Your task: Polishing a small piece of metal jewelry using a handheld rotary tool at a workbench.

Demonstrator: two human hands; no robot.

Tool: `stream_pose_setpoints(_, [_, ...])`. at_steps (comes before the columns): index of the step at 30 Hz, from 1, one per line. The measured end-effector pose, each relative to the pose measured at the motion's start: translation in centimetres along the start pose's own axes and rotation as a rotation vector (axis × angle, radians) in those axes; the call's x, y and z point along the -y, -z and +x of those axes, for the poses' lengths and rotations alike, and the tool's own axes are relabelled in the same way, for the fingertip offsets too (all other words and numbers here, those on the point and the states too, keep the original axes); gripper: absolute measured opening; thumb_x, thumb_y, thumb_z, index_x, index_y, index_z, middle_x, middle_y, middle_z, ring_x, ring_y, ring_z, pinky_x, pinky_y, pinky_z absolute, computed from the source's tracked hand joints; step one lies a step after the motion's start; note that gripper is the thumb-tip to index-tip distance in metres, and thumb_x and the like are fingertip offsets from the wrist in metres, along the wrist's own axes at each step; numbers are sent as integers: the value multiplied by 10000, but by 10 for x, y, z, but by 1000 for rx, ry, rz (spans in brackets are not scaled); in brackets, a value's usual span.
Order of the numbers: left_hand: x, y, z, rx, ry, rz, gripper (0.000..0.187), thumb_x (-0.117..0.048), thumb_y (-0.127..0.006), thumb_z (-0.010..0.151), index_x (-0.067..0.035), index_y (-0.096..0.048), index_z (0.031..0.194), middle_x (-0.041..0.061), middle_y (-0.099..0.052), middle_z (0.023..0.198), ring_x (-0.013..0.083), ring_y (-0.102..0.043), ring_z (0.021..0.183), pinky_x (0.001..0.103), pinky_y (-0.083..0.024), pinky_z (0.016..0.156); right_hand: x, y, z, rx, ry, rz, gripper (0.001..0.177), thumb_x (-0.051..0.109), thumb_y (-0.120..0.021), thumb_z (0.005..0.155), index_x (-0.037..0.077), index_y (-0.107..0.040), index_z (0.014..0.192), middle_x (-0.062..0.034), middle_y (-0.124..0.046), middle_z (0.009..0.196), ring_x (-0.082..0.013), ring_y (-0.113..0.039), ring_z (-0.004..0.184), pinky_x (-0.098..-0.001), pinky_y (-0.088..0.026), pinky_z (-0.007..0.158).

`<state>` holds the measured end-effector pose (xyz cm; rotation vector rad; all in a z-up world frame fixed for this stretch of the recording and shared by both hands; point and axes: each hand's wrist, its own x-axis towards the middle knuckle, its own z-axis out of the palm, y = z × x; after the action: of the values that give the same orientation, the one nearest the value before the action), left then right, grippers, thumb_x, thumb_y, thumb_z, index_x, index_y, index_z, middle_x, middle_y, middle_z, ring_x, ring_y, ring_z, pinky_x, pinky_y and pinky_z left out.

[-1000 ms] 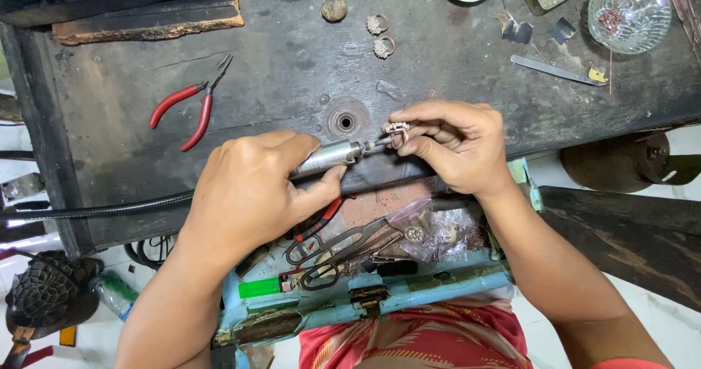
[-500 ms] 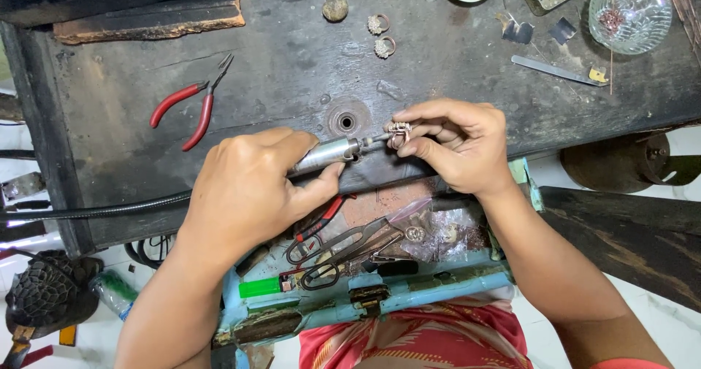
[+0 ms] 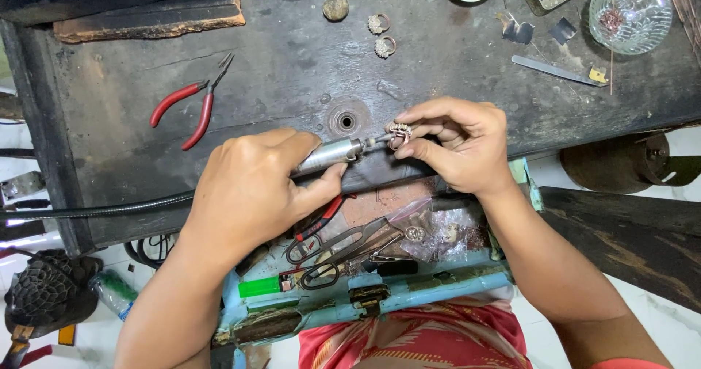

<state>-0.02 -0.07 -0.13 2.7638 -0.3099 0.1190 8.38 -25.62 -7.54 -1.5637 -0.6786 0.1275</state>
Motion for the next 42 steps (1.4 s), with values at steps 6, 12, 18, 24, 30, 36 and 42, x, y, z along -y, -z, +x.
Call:
stream_pose_setpoints(6, [1,1,0,44,26,5,387,-428,-748,920,-101,-599,777,57,-582,664,422,-581,573,556,-414,421,1,-1,0,3,-9,14,280,-82,-823,847,-101,-673,1083,-226,-736,993,-292,-805,824,-264,-673,757])
stream_pose_setpoints(12, [2,1,0,20,3,-15,367,-395,-757,934,-95,-605,788,51,-567,654,399,-567,550,531,-392,402,0,0,0,11,16,2,283,-81,-820,854,-99,-664,1090,-226,-742,1050,-296,-807,860,-279,-683,772])
stream_pose_setpoints(18, [2,3,1,11,-7,-28,342,-377,-761,931,-95,-626,791,45,-557,638,377,-564,538,521,-395,400,6,-3,2,9,13,27,285,-80,-814,840,-106,-647,1069,-256,-733,1057,-327,-803,874,-324,-710,785])
stream_pose_setpoints(24, [8,0,3,-27,24,-75,362,-318,-729,969,-97,-529,764,64,-522,632,327,-499,530,474,-364,440,4,-3,4,-32,82,22,338,-87,-837,819,-60,-594,1053,-294,-721,1113,-340,-758,1090,-336,-664,946])
stream_pose_setpoints(30, [6,-1,9,-15,141,-146,311,-341,-670,1013,-66,-574,903,120,-607,731,379,-566,605,501,-415,494,-5,-3,-2,-108,52,70,355,-112,-794,855,-67,-600,1150,-284,-711,1066,-342,-766,1045,-354,-701,895])
stream_pose_setpoints(36, [10,-11,10,-84,139,-167,298,-335,-641,1037,-63,-553,951,135,-606,792,413,-589,657,522,-420,536,2,-4,3,-101,80,138,164,-118,-681,942,-68,-585,1066,-305,-656,1208,-371,-782,950,-420,-709,914])
stream_pose_setpoints(42, [1,-8,10,-89,117,-198,270,-311,-640,1025,-62,-554,968,149,-628,787,417,-598,659,513,-432,560,-2,-4,3,-167,73,151,182,-93,-719,918,-62,-595,1048,-306,-681,1149,-336,-769,928,-394,-692,901])
